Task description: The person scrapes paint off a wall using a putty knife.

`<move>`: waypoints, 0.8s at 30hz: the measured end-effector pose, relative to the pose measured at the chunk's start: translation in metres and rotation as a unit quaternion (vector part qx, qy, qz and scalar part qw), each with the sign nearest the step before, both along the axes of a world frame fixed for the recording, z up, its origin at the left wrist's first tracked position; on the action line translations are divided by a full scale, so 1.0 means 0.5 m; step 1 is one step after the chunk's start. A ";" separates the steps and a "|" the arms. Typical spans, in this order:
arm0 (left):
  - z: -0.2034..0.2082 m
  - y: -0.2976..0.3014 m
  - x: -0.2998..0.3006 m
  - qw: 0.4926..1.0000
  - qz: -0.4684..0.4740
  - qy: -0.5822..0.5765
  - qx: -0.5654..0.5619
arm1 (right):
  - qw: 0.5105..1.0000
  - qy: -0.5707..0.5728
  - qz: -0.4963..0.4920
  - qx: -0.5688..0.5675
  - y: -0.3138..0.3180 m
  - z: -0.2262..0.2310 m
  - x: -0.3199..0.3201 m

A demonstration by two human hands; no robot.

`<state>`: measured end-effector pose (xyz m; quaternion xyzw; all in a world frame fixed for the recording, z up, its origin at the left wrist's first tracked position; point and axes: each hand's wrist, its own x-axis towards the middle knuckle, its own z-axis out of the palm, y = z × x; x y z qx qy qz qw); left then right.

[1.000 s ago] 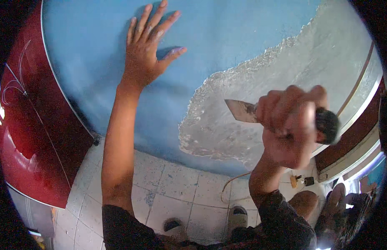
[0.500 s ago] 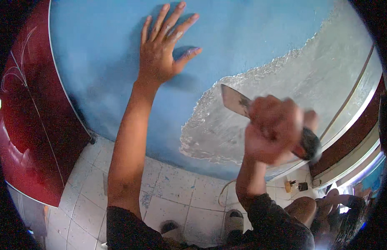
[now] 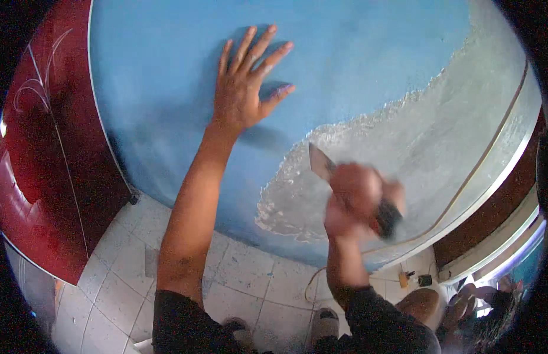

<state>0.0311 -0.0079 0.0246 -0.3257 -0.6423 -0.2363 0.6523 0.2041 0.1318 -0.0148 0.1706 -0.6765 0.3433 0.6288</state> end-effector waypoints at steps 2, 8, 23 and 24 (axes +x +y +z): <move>-0.002 0.001 -0.001 1.000 0.003 -0.005 0.001 | 0.977 0.042 0.202 -0.062 -0.010 0.009 0.018; -0.003 -0.003 -0.008 1.000 -0.023 0.009 -0.003 | 0.967 0.057 0.240 -0.062 -0.019 0.012 0.041; -0.008 0.001 -0.008 0.999 -0.031 0.014 0.039 | 0.952 0.038 0.302 0.042 -0.018 0.020 0.025; -0.006 0.006 -0.007 0.998 -0.037 0.018 0.039 | 0.930 0.033 0.364 0.043 -0.013 0.014 0.022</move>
